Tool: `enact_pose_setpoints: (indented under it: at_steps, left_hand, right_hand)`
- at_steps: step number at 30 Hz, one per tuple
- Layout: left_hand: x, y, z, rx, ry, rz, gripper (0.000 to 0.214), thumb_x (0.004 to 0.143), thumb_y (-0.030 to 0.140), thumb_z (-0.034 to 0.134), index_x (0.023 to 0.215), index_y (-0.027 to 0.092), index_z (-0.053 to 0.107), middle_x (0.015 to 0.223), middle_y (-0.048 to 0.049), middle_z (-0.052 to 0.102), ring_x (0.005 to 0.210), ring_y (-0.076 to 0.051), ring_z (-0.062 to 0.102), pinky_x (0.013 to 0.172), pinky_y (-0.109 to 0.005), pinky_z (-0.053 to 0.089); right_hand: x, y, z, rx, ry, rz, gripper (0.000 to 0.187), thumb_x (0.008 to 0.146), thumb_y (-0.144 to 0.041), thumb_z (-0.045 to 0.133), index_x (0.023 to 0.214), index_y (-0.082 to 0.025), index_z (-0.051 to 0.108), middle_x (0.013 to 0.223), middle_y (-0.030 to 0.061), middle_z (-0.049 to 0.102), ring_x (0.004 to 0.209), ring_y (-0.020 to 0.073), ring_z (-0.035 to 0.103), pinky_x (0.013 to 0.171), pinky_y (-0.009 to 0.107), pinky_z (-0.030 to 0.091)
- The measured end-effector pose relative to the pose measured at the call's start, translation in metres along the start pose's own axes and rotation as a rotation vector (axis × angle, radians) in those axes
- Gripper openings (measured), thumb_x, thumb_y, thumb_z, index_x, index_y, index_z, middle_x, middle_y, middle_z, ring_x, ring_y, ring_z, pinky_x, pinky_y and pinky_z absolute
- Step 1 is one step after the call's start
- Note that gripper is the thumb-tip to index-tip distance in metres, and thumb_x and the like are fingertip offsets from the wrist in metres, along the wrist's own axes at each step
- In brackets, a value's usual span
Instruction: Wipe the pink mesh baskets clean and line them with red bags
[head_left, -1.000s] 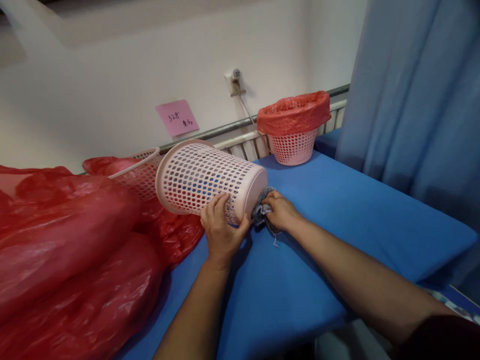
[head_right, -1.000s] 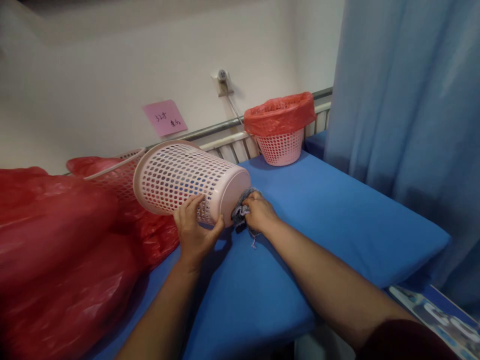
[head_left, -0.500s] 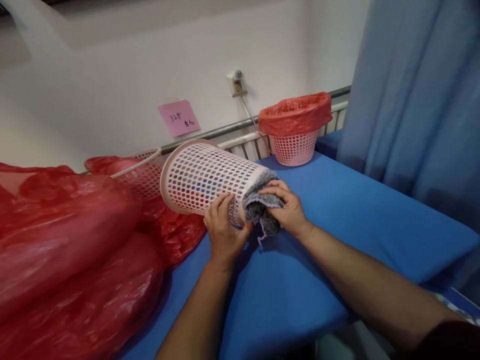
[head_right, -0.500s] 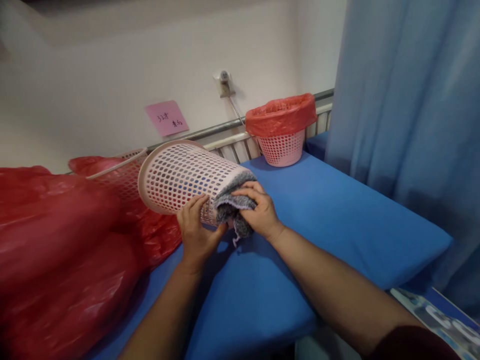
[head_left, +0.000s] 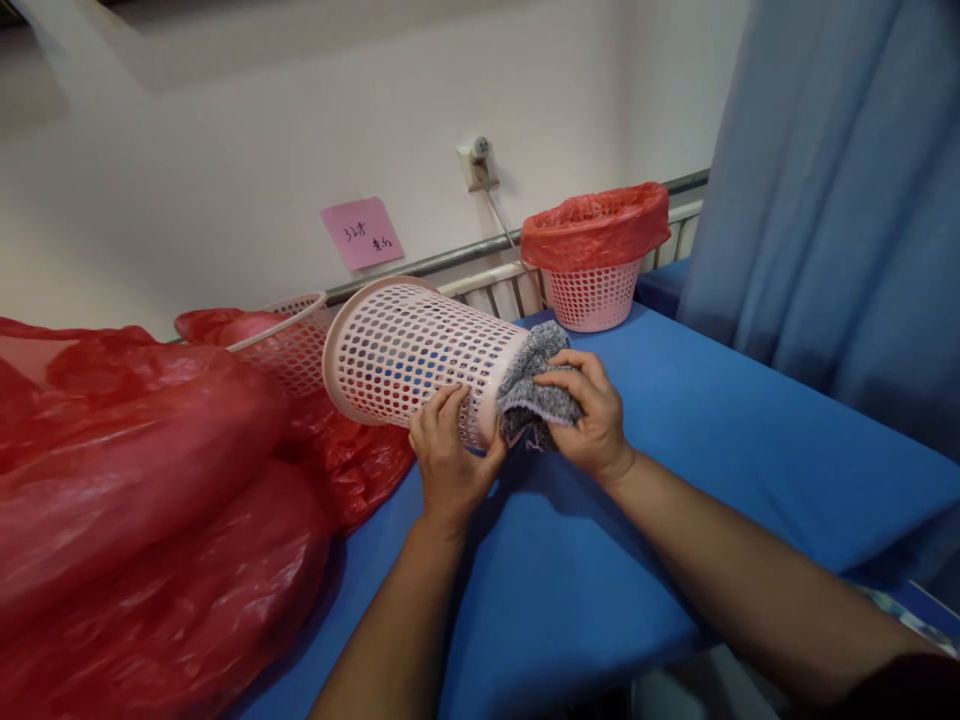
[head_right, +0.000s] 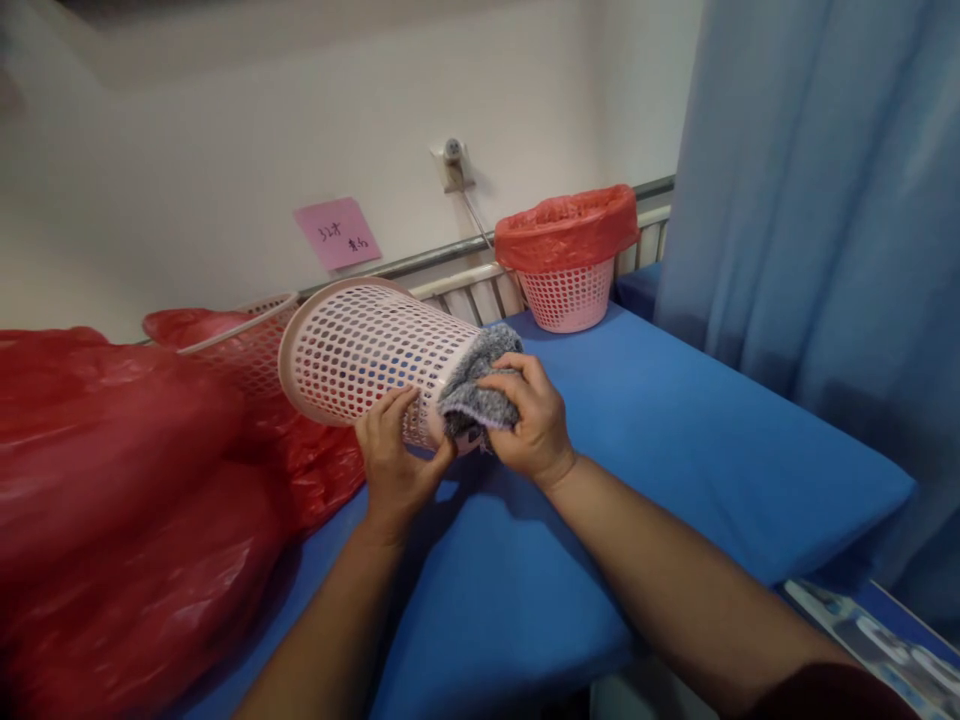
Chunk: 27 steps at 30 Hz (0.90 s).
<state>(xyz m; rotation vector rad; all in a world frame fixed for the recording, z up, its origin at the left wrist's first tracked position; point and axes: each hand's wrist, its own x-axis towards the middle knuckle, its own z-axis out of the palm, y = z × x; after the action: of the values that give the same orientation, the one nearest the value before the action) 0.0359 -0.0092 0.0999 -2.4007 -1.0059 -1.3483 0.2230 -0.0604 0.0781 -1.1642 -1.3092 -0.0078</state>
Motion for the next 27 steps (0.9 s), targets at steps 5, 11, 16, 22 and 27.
enact_pose_setpoints:
  at_steps: [5, 11, 16, 22, 27]
  left_hand:
    - [0.000, -0.002, 0.000, -0.027, -0.024, 0.027, 0.062, 0.077, 0.040, 0.075, 0.132, 0.019, 0.055, 0.131, -0.0162, 0.062, 0.123, -0.034, 0.056, 0.106, -0.048, 0.041]
    - [0.002, 0.004, 0.000, 0.019, 0.000, 0.003, 0.055, 0.075, 0.028, 0.075, 0.126, 0.019, 0.058, 0.128, -0.0147, 0.064, 0.120, -0.033, 0.058, 0.106, -0.049, 0.041]
    - [0.003, 0.004, 0.000, 0.013, 0.005, 0.016, 0.056, 0.074, 0.028, 0.076, 0.126, 0.019, 0.058, 0.128, -0.0149, 0.064, 0.121, -0.034, 0.058, 0.106, -0.051, 0.042]
    - [0.002, 0.004, 0.000, 0.011, 0.012, 0.026, 0.056, 0.076, 0.028, 0.078, 0.127, 0.019, 0.057, 0.129, -0.0153, 0.064, 0.121, -0.033, 0.059, 0.107, -0.051, 0.043]
    - [0.000, 0.003, 0.004, -0.037, -0.018, 0.045, 0.054, 0.083, 0.028, 0.074, 0.132, 0.019, 0.056, 0.134, -0.0160, 0.063, 0.126, -0.032, 0.058, 0.110, -0.051, 0.043]
  right_hand:
    - [-0.003, -0.010, -0.001, 0.033, -0.186, -0.288, 0.045, 0.080, -0.017, 0.061, 0.122, -0.031, 0.070, 0.134, 0.0059, 0.058, 0.124, 0.0252, 0.059, 0.110, 0.043, 0.048]
    - [0.017, 0.036, 0.015, -0.047, 0.024, 0.138, 0.047, 0.083, -0.014, 0.055, 0.128, -0.023, 0.066, 0.138, 0.0095, 0.054, 0.132, 0.0231, 0.054, 0.115, 0.039, 0.042]
    - [0.021, 0.053, 0.024, -0.290, -0.213, 0.600, 0.032, 0.085, -0.020, 0.056, 0.113, -0.018, 0.069, 0.114, 0.0119, 0.068, 0.108, 0.0259, 0.065, 0.101, 0.040, 0.050]
    - [0.001, 0.008, 0.023, -0.361, -0.531, 0.488, 0.025, 0.086, -0.031, 0.059, 0.104, -0.016, 0.068, 0.106, 0.0171, 0.073, 0.096, 0.0309, 0.070, 0.087, 0.040, 0.052]
    - [0.000, -0.009, 0.016, -0.314, -0.399, 0.431, 0.021, 0.085, -0.031, 0.058, 0.102, -0.020, 0.066, 0.105, 0.0115, 0.072, 0.096, 0.0270, 0.068, 0.088, 0.038, 0.052]
